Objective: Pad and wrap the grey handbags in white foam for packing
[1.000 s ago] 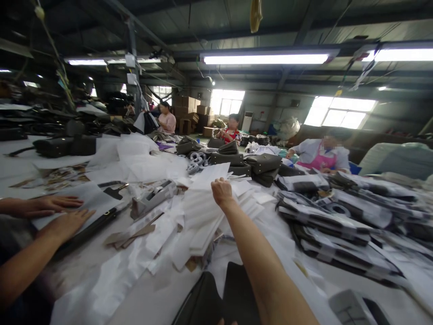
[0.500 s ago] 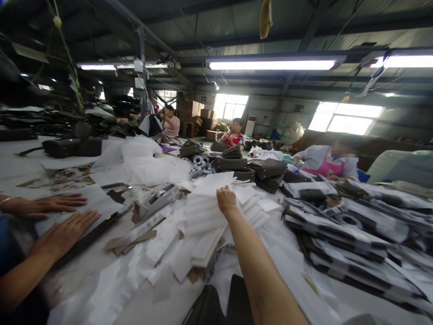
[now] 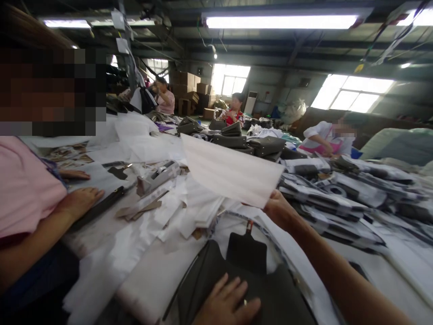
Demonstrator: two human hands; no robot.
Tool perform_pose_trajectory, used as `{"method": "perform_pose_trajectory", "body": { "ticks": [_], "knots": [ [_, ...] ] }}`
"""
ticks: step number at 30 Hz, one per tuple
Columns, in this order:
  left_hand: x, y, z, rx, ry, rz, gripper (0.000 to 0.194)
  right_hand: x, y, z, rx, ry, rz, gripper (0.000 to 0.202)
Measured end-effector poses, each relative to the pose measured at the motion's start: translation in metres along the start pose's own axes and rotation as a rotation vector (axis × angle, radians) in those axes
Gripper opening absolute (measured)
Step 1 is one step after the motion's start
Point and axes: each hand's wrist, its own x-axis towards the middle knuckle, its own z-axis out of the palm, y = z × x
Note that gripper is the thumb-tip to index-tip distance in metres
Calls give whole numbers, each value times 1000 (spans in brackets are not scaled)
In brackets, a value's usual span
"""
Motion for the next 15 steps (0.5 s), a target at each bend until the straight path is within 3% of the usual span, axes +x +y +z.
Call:
{"method": "perform_pose_trajectory", "body": {
  "ticks": [2, 5, 8, 11, 15],
  "knots": [
    [2, 3, -11, -366, -49, -150, 56, -48, 2, -7, -34, -69, 85, 19],
    [7, 7, -35, -943, 64, -535, 43, -98, 8, -8, -48, -107, 191, 9],
    [15, 5, -47, -1320, 314, -815, 48, -121, 19, -6, -237, -226, 173, 18],
    [20, 0, -50, -1507, 506, -918, 50, -128, 29, -6, -526, -355, 105, 29],
    [22, -4, -57, -1580, 457, -918, 45, -130, 19, -7, -829, -394, 48, 34]
  ]
}}
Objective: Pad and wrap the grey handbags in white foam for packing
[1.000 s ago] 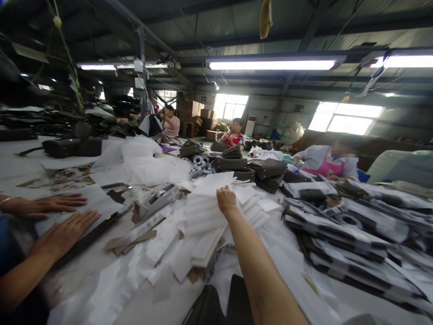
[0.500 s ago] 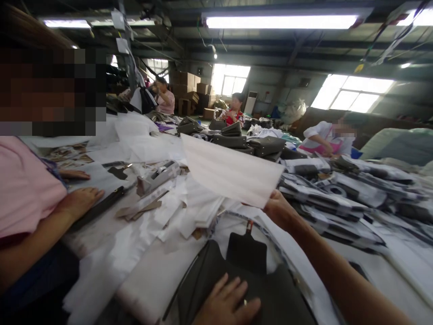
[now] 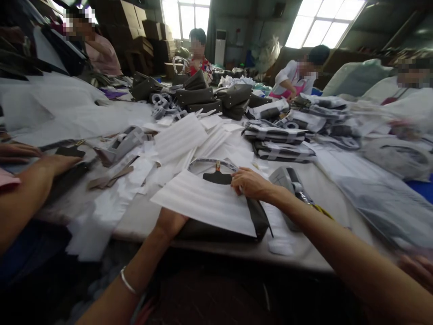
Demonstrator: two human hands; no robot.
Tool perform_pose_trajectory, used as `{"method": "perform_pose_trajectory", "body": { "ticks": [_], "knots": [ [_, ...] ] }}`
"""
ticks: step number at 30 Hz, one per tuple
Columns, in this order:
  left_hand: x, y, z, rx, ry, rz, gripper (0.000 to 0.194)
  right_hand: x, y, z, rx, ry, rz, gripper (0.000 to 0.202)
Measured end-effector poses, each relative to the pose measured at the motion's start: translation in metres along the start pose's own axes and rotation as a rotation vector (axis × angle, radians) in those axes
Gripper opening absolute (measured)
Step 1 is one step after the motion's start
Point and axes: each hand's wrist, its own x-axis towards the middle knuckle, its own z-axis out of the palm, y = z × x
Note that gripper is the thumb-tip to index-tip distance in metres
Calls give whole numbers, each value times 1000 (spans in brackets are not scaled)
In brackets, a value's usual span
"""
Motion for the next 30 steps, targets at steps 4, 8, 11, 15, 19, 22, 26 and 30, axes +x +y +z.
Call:
{"method": "perform_pose_trajectory", "body": {
  "ticks": [4, 8, 11, 15, 19, 22, 26, 30],
  "knots": [
    [-2, 6, 0, 6, -78, -73, 43, -12, -51, -18, 1, 201, 14, 31],
    [-2, 3, 0, 55, -136, -142, 47, -26, -108, -9, 187, 53, -51, 61],
    [-3, -2, 2, 200, -152, -94, 45, -27, -116, 16, 137, -64, 16, 90],
    [-14, -7, 9, 663, -257, 112, 28, -19, -96, 37, 135, -51, 123, 82],
    [-29, -13, 9, 1175, -309, 503, 19, -17, -86, 36, 127, -38, 127, 48],
    [-39, -21, -2, 1418, -452, 825, 21, -21, -90, 34, 49, -4, 52, 34],
    [-48, -26, -19, 1523, -556, 1109, 23, -27, -99, 36, -15, -6, -27, 35],
    [-50, -28, -25, 1534, -540, 1193, 31, -27, -111, 36, -132, -139, 55, 17]
  ]
}}
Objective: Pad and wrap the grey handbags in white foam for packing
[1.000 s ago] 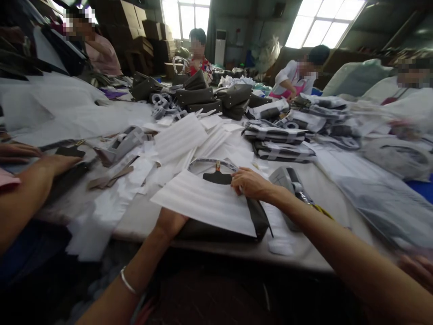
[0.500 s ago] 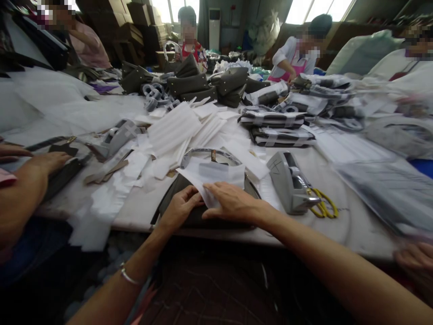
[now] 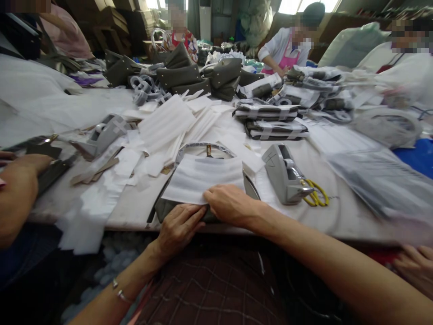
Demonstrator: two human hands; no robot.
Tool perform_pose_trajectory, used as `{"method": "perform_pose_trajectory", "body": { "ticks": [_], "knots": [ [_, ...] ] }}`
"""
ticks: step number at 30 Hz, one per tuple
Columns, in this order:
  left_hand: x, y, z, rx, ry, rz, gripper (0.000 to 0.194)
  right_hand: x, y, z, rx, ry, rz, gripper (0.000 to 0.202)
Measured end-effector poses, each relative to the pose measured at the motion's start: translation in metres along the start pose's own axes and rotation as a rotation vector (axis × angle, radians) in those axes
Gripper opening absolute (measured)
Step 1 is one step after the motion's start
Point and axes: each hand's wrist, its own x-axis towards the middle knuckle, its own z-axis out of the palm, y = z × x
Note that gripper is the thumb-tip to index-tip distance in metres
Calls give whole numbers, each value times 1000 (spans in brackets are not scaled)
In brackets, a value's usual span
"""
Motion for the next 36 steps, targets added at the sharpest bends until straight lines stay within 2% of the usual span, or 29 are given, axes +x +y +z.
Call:
{"method": "perform_pose_trajectory", "body": {
  "ticks": [3, 5, 8, 12, 16, 20, 22, 23, 26, 28, 29, 32, 34, 36],
  "knots": [
    [-1, 1, 1, 3, 57, 4, 29, -1, -5, -5, -72, -43, -7, 18],
    [-1, 2, 1, 5, 76, 0, 27, -5, -5, -8, -64, -24, -12, 18],
    [-2, 4, 1, 48, 62, -8, 24, -15, -7, -4, 12, 102, -55, 18],
    [-3, 5, -1, 99, 40, 27, 15, -24, -13, 13, 80, 235, -103, 24],
    [2, 15, -20, 54, 22, 99, 17, -25, -17, 24, 96, 252, -68, 29],
    [27, 32, -49, -14, 4, 187, 22, -23, -20, 25, 134, 268, -65, 30],
    [45, 33, -53, -1, -58, 101, 19, -23, -23, 27, 174, 291, -64, 30],
    [53, 30, -51, 27, -127, 19, 17, -23, -24, 28, 193, 298, -52, 30],
    [69, 12, -31, 127, -440, -197, 18, -28, -26, 28, 216, 287, 24, 27],
    [69, 2, -15, 169, -580, -246, 17, -31, -24, 18, 244, 223, 65, 20],
    [68, -1, -9, 185, -603, -246, 17, -31, -22, 9, 271, 172, 75, 18],
    [59, -1, 1, 233, -567, -198, 17, -19, -14, -30, 295, 46, 129, 19],
    [55, 1, 3, 253, -542, -185, 19, 0, -10, -52, 229, 87, 218, 21],
    [53, 4, 5, 260, -543, -197, 21, 21, -8, -57, 162, 161, 305, 25]
  ]
}}
